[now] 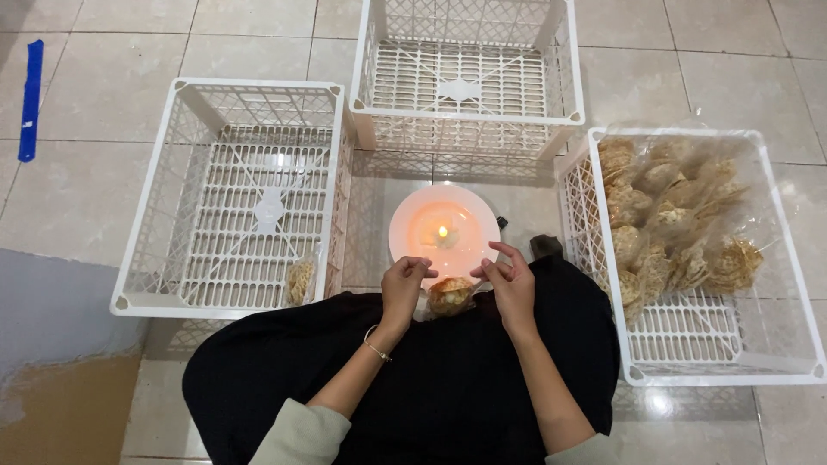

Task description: Sealing plastic bags filled with snacks by twisting the tops and melting them over a candle flame.

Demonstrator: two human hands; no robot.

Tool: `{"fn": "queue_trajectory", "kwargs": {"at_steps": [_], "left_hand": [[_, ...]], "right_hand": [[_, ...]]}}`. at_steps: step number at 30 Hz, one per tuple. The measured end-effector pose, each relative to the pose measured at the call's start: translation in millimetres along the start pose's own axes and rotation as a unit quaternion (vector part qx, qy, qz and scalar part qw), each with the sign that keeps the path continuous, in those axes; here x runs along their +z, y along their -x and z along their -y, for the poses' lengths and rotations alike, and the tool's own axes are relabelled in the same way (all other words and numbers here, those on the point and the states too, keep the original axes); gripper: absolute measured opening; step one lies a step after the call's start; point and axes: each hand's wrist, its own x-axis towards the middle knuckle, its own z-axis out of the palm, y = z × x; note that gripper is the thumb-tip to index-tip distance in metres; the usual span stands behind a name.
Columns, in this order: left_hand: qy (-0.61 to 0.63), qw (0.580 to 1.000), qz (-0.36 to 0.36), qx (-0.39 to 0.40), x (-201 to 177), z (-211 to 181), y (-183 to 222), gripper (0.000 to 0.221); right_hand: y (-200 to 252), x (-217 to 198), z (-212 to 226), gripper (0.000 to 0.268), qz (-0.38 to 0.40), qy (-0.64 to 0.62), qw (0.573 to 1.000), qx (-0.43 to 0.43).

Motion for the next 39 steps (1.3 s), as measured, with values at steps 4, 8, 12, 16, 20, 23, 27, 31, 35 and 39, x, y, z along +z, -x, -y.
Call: {"fn": "queue_trajectory", "kwargs": {"at_steps": [4, 8, 12, 16, 20, 23, 27, 31, 35, 39], "left_hand": [[0.017, 1.0, -0.003, -0.001, -4.0, -19.2, 13.7, 0.021], [0.001, 1.0, -0.003, 0.0, -4.0, -15.8, 9.2, 0.021], [-0.015, 1.0, -0.02, -0.002, -1.3, 1.4, 0.5, 0.022], [-0.007, 1.0, -0.025, 0.005, -1.6, -2.1, 0.2, 0.022], [0.02, 0.997, -0.01, 0.069, -1.9, -8.5, 3.8, 0.026], [0.013, 0.994, -0.014, 0.105, -3.4, -5.6, 3.6, 0.025], [-0.012, 0.991, -0.024, 0.134, -4.3, 2.6, -4.7, 0.008], [-0.027, 0.989, -0.012, 0.144, -7.2, -5.7, -0.4, 0.009], [-0.076, 0.983, 0.012, 0.165, -8.0, -7.7, 0.1, 0.021], [-0.104, 0.977, 0.013, 0.187, -7.0, 2.4, -4.5, 0.029]], "right_hand": [[1.5, 0.5, -3.2, 0.031, -0.004, 0.03, 0.999, -0.029], [-2.2, -2.2, -10.1, 0.026, 0.015, 0.04, 0.997, -0.065], [-2.4, -3.2, -14.6, 0.026, 0.017, 0.041, 0.996, -0.072], [-2.5, -4.0, -15.1, 0.026, 0.022, 0.038, 0.996, -0.077], [-1.8, -5.1, -15.5, 0.025, 0.029, 0.043, 0.996, -0.075], [-2.2, -6.3, -17.7, 0.025, 0.029, 0.037, 0.996, -0.071], [-4.4, -8.1, -23.8, 0.031, 0.036, 0.054, 0.995, -0.081], [-3.5, -7.4, -22.5, 0.033, 0.029, 0.055, 0.992, -0.108], [-3.4, -7.5, -18.1, 0.027, 0.007, 0.085, 0.988, -0.129], [-3.6, -9.0, -19.0, 0.02, -0.021, 0.133, 0.98, -0.149]]}}
